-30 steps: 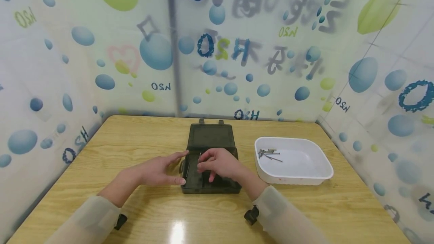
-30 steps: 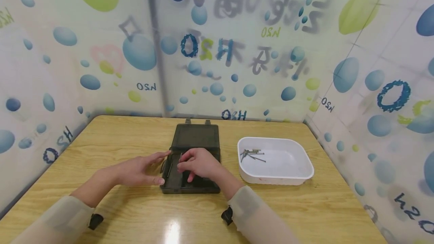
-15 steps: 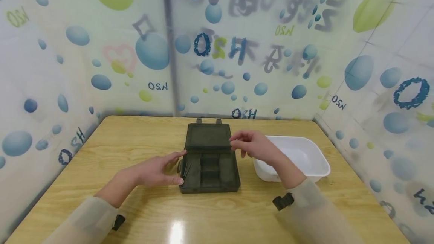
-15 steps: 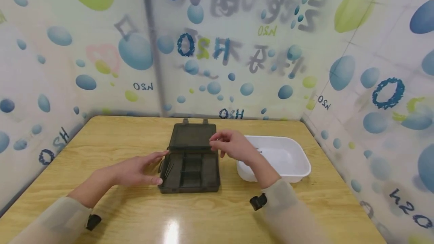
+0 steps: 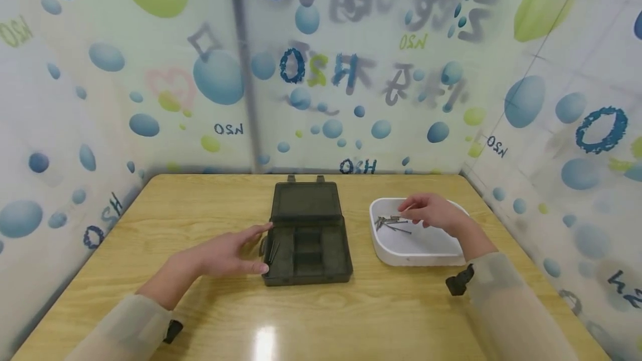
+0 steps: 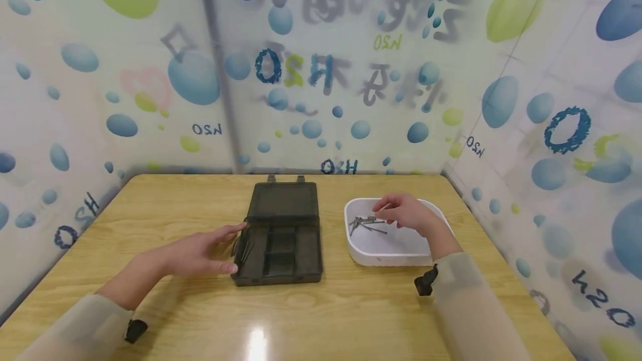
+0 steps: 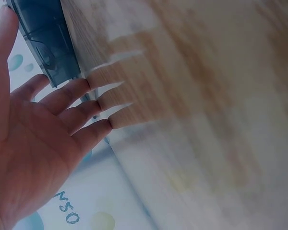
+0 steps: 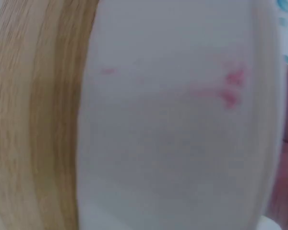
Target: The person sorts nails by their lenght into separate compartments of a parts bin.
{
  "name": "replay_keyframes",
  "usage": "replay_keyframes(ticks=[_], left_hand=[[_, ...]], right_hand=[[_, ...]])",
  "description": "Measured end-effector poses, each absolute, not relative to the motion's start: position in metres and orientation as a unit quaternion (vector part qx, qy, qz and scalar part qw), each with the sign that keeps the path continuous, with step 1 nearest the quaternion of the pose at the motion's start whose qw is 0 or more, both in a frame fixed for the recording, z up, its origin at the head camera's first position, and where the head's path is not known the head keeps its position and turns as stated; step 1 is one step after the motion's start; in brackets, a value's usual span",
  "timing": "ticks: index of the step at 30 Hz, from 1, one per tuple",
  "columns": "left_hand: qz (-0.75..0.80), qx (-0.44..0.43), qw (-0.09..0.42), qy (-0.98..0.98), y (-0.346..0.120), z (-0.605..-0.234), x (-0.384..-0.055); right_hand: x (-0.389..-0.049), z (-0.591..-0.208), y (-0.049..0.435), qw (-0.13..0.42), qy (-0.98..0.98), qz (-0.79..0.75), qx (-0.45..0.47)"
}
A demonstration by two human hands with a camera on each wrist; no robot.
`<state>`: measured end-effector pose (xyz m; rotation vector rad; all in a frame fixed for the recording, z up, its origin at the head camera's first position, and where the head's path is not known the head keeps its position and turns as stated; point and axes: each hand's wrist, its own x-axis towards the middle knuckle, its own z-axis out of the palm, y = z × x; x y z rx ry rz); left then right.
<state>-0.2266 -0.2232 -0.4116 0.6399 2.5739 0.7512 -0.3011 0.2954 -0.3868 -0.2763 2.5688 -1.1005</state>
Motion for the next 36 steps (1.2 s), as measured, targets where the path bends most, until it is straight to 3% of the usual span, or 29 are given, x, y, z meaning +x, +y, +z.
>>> replay_keyframes(ticks=[11,24,36], left_hand=[[0.288,0.228,0.198,0.909,-0.221,-0.417,-0.224],[0.287,0.23,0.191,0.91,-0.223,-0.415,-0.225],[0.289,0.226,0.193,0.91,-0.226,-0.416,-0.226]], right_hand=[[-0.303,-0.418,0.309,0.221,0.903,-0.366,-0.049],[-0.302,-0.419,0.306,0.207,0.914,-0.338,-0.082],[-0.304,-0.421,0.3,0.189,0.927,-0.32,-0.06]])
